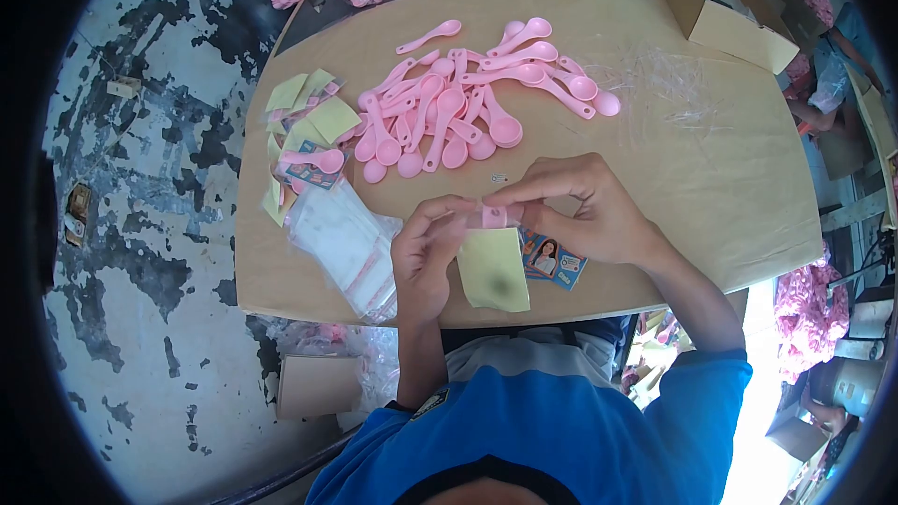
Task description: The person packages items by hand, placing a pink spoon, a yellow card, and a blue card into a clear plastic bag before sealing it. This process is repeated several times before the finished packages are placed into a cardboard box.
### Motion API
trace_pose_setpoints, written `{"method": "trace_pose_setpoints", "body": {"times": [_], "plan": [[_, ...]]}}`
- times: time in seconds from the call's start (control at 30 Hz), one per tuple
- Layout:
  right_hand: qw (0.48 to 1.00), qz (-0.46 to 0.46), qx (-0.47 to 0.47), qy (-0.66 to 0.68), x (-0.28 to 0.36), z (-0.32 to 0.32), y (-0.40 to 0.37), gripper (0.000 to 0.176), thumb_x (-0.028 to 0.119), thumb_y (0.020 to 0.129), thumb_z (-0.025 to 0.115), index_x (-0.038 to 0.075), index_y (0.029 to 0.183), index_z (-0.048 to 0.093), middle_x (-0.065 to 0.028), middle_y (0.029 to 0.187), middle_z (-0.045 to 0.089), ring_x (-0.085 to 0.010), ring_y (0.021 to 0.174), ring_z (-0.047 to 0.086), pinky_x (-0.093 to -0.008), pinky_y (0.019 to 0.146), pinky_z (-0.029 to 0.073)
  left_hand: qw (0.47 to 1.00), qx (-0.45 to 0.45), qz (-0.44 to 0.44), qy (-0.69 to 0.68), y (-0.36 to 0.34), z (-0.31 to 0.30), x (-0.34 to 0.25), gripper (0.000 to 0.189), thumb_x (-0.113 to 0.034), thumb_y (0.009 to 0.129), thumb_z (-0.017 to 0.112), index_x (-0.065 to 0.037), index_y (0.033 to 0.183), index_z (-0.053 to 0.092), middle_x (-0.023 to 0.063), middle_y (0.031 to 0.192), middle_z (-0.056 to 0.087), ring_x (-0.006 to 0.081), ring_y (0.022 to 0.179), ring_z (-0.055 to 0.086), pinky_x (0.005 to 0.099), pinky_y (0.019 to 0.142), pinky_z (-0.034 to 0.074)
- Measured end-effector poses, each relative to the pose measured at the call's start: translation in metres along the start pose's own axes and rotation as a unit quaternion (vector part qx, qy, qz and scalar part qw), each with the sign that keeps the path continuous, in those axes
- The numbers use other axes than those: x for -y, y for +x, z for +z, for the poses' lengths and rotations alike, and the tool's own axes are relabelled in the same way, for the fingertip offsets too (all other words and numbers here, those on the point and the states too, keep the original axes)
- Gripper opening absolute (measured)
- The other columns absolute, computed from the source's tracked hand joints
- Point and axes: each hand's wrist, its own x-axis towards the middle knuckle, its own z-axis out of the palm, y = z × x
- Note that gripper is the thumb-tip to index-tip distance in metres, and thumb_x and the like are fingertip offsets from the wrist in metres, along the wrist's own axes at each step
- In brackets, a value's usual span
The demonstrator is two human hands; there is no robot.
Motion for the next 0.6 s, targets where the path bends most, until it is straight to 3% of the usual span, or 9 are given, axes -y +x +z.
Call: {"method": "trace_pose_setpoints", "body": {"times": [0.13, 0.23, 0.47, 0.57, 0.6], "plan": [[0.993, -0.1, 0.023, -0.049, -0.003, -0.006, 0.001, 0.036, -0.007, 0.064, 0.06, 0.008, 0.092, 0.075, -0.0045, 0.074, 0.069, -0.0185, 0.068, 0.058, -0.0309, 0.066, 0.048, 1.0, 0.001, 0.002, 0.025, -0.003, -0.002, -0.004, 0.022, 0.003, 0.093, 0.043, 0.003, 0.107, 0.06, 0.0066, 0.096, 0.066, 0.0051, 0.075, 0.055, 0.019, 0.07, 0.042], [0.989, -0.124, 0.033, -0.072, -0.001, -0.009, 0.002, 0.035, -0.004, 0.059, 0.062, 0.01, 0.088, 0.076, -0.0023, 0.071, 0.068, -0.0186, 0.067, 0.056, -0.0302, 0.066, 0.047, 0.999, 0.024, 0.004, 0.046, -0.005, -0.008, 0.001, 0.023, 0.003, 0.093, 0.04, 0.003, 0.103, 0.06, 0.0063, 0.091, 0.065, 0.0056, 0.073, 0.054, 0.02, 0.07, 0.042], [0.983, -0.147, 0.04, -0.1, -0.003, -0.01, 0.0, 0.034, -0.002, 0.058, 0.062, 0.012, 0.086, 0.076, -0.0019, 0.068, 0.065, -0.0198, 0.067, 0.054, -0.0307, 0.062, 0.046, 0.996, 0.061, 0.042, 0.056, -0.007, -0.016, 0.009, 0.019, -0.004, 0.094, 0.039, 0.002, 0.09, 0.057, 0.0025, 0.075, 0.056, 0.0055, 0.064, 0.046, 0.023, 0.063, 0.038], [0.976, -0.168, 0.038, -0.131, -0.002, -0.008, 0.0, 0.032, -0.002, 0.059, 0.062, 0.012, 0.085, 0.076, -0.0015, 0.068, 0.064, -0.0205, 0.067, 0.053, -0.031, 0.061, 0.046, 0.995, 0.058, 0.076, 0.007, -0.005, -0.011, 0.01, 0.014, -0.005, 0.092, 0.05, -0.001, 0.079, 0.052, -0.0008, 0.069, 0.049, 0.0033, 0.06, 0.043, 0.0218, 0.055, 0.035], [0.975, -0.166, 0.036, -0.142, -0.001, -0.008, 0.0, 0.031, -0.002, 0.06, 0.062, 0.012, 0.085, 0.076, -0.0016, 0.07, 0.064, -0.0209, 0.068, 0.053, -0.0311, 0.061, 0.046, 0.996, 0.049, 0.061, 0.049, -0.007, -0.008, 0.009, 0.014, -0.004, 0.091, 0.054, -0.002, 0.078, 0.049, -0.0013, 0.069, 0.048, 0.0025, 0.06, 0.043, 0.0211, 0.052, 0.034]]}}
